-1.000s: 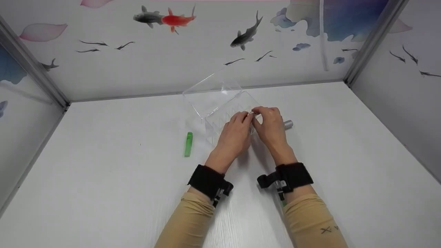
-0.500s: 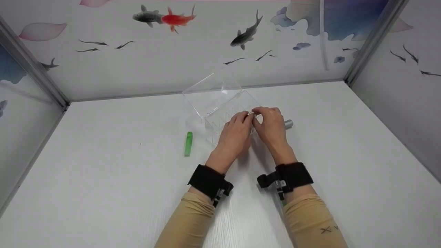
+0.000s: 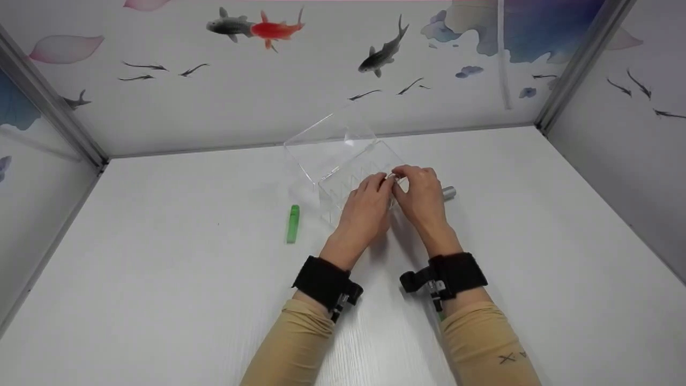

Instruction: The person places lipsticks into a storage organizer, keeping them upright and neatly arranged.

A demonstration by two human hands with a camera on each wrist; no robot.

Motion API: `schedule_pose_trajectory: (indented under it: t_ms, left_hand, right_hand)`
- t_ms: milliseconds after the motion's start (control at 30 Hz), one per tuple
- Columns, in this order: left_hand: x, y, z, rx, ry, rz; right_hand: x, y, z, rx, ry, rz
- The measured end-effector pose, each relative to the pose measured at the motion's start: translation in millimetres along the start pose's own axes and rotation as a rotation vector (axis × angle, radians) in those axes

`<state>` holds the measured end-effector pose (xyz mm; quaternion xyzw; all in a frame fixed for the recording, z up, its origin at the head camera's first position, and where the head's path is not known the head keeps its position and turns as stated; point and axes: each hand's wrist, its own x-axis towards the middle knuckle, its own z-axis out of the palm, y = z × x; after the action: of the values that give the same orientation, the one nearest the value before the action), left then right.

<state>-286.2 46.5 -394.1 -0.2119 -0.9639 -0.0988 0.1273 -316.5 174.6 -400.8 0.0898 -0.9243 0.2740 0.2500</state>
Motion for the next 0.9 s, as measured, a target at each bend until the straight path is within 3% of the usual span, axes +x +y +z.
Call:
schedule_pose_trajectory:
  t_ms: [467,700,900]
  left_hand:
    - [-2.6,1.7,-9.6,-0.056,0.029,0.005]
    - [-6.9,-0.2,-25.8,-0.097,0.086,0.01]
    - [-17.8,-15.8,-42.7,-0.143,0.123,0.014]
  right_hand:
    - [1.3,-7.2,-11.0,0.018,0.043,-0.024]
    - [2.0,-25.5,-23.6,0.04,0.05,-0.043]
    - [0.5,-41.9,-28.3,0.035,0.014,-0.097]
